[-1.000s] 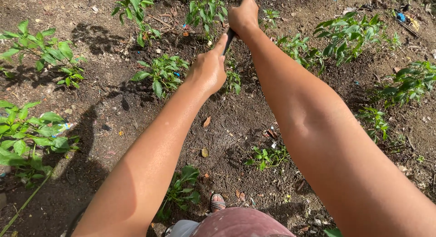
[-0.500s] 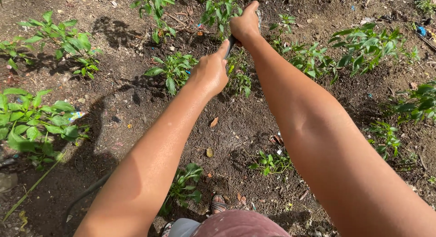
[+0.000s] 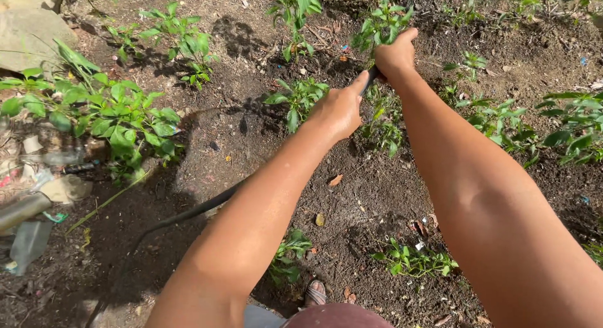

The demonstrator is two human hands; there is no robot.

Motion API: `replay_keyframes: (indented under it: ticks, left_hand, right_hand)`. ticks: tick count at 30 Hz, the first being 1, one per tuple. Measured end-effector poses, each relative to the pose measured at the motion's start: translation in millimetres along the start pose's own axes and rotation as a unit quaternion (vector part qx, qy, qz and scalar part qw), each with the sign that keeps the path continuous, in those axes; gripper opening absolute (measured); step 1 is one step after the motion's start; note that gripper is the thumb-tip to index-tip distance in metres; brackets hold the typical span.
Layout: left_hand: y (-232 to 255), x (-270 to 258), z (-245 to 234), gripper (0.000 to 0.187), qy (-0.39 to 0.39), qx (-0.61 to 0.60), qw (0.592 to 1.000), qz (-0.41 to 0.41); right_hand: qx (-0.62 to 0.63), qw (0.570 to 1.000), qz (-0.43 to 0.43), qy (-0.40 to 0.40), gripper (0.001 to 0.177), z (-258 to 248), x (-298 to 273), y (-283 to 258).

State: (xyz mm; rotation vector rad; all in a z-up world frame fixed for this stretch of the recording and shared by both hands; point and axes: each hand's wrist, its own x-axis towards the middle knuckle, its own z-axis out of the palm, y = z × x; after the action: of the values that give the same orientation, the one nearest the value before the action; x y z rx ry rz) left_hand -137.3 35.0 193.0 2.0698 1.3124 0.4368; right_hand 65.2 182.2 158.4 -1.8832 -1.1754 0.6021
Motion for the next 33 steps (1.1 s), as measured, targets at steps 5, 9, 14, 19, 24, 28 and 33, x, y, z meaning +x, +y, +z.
replay_keyframes:
  ticks: [5,9,14,19,24,28,33]
  left_hand:
    - [-16.1,-11.8,-13.9,0.062,-0.008,-0.001,1.0,-0.015]
    - [-34.4,-31.0,-37.7,0.067,-0.019,0.039,0.999,-0.011]
    - [-76.9,-35.5,-53.6,0.075,-0.004,0.006,1.0,0.0]
    - [-88.2,-77.7,-100.8,0.062,-0.021,0.046,0.999,-0.019]
    - [-130.9,-81.4,-99.1,0.058,0.012,0.064,0.998,0.008]
    - [-141.5,-102.2,-115.5,0.061,0.002,0.085,0.996,0.001]
    - [-166.3,-113.2,-117.1,0.055,0.037,0.083,0.996,0.012]
  right_hand:
    - [0.006,1.0,0.004,-0.007,0.049,21.3,-19.5,-14.9]
    - [0.004,1.0,0.02,-0.006,0.049,46.1,-32.8,-29.3]
    - [0.002,0.999,0.033,0.001,0.051,79.1,-61.2,-57.5]
    - [-0.002,1.0,0.021,0.023,0.051,111.1,-92.3,-84.2]
    - [0.017,0.999,0.043,-0.017,0.065,129.7,-136.8,-103.5]
    - [0.044,0.997,0.031,-0.061,0.073,146.0,-128.4,-83.1]
    - [0.046,0.99,0.044,-0.127,0.095,158.0,-175.9,-105.0]
